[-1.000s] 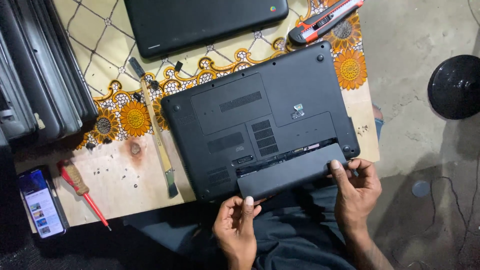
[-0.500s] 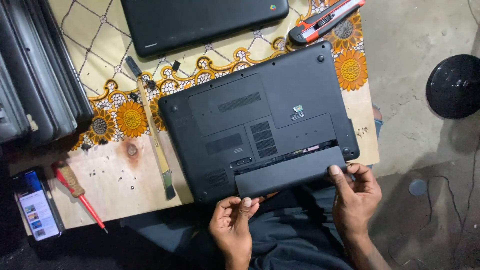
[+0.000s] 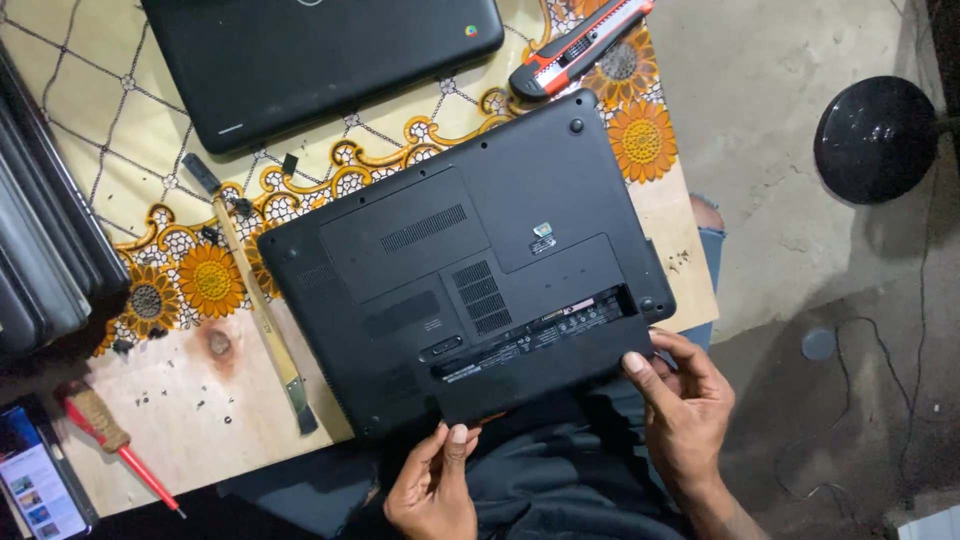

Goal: The person aligns and snaps the bottom cover onto a laptop chassis, pressing along the edges to secure it. They then flip the laptop over to inspect the top lid and place it on the table.

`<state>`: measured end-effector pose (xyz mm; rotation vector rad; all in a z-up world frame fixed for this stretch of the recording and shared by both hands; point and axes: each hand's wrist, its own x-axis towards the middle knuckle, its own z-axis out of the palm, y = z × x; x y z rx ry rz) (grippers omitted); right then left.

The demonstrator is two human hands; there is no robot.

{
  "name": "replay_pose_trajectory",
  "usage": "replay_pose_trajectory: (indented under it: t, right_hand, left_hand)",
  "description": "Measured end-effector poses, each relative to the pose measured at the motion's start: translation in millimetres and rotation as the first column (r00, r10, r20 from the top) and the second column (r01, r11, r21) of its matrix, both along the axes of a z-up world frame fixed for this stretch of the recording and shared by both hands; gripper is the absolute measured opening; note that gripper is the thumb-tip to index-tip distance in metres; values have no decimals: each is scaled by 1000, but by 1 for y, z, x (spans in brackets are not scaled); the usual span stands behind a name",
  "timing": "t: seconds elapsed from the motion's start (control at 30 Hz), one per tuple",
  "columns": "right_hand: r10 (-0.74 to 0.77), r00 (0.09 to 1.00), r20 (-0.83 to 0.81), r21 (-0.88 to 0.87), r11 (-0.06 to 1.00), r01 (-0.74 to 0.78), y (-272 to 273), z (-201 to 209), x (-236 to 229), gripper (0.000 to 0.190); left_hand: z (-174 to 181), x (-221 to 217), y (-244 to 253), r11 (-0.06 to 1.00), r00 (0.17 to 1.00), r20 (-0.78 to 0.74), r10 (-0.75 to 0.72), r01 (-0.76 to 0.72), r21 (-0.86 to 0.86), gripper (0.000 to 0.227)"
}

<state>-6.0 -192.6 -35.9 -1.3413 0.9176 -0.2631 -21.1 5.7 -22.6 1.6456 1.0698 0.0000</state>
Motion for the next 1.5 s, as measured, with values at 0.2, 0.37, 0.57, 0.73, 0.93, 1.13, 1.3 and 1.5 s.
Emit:
replay_pose_trajectory:
  t: [0.2, 0.37, 0.57, 0.73, 0.93, 1.13, 1.3, 1.5]
  right_hand:
    - [12, 986, 169, 58, 998, -23, -7, -20, -13, 30]
    - [52, 949, 311, 94, 992, -85, -7, -15, -10, 28]
    - [66, 932, 355, 136, 983, -122, -7, -12, -8, 25]
    - [59, 979, 193, -14, 998, -58, -11, -25, -17, 30]
    - [69, 985, 158, -61, 996, -61, -8, -18, -12, 33]
    - [108, 992, 65, -164, 982, -96, -6, -3, -3, 34]
    - [93, 993, 67, -169, 982, -81, -7, -5, 0, 31]
    - [101, 993, 67, -194, 977, -86, -8, -3, 7, 28]
  left_hand:
    - [-11, -8, 3, 999, 999, -11, 37, -37, 22, 18]
    - [-16, -9, 5, 996, 994, -62, 88, -87, 14, 32]
    - [-33, -24, 13, 995, 995, -13, 97, -97, -17, 39]
    - [-25, -23, 11, 996, 983, 163, -90, 84, 39, 13]
    - [-10, -17, 8, 983, 989, 58, -138, 129, 129, 12]
    - [-1, -14, 7, 960, 984, -29, -174, 176, 216, 14]
    - [0, -5, 7, 943, 973, 13, -231, 220, 250, 14]
    - [-2, 1, 6, 934, 960, 78, -268, 239, 266, 14]
